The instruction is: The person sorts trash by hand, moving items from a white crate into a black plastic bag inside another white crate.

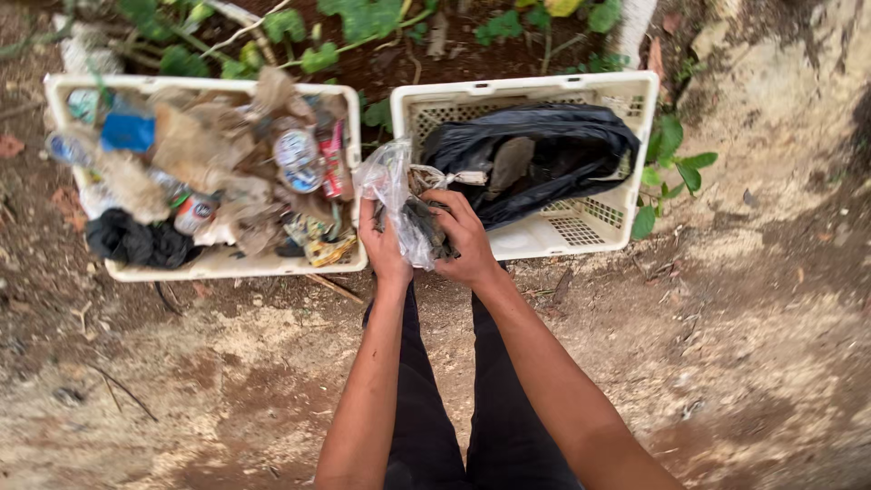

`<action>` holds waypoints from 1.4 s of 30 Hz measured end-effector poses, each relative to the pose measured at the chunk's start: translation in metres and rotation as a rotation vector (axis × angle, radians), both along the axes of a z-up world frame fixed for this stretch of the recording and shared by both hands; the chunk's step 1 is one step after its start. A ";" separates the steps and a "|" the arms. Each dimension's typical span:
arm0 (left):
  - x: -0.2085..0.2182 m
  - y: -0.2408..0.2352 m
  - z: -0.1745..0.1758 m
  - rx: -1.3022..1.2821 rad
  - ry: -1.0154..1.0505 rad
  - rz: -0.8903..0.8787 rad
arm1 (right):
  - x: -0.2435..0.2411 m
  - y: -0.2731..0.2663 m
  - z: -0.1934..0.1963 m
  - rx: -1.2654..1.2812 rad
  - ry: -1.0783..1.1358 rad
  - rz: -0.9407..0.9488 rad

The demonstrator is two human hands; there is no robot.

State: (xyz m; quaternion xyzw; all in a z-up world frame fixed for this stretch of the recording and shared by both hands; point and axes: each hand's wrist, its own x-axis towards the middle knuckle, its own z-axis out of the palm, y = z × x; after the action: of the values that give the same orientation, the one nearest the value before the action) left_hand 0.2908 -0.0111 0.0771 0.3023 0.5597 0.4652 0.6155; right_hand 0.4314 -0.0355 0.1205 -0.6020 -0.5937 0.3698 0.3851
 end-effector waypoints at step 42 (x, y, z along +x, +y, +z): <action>0.181 0.010 -0.099 -0.569 0.997 -1.088 | 0.193 -0.041 -0.156 -0.650 -0.324 -0.677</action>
State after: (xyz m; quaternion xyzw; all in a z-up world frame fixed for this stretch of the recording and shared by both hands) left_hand 0.4717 -0.0010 -0.0216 0.5375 0.6405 -0.2525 0.4869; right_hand 0.6247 -0.0769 -0.0354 -0.8997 -0.2712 0.2916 0.1787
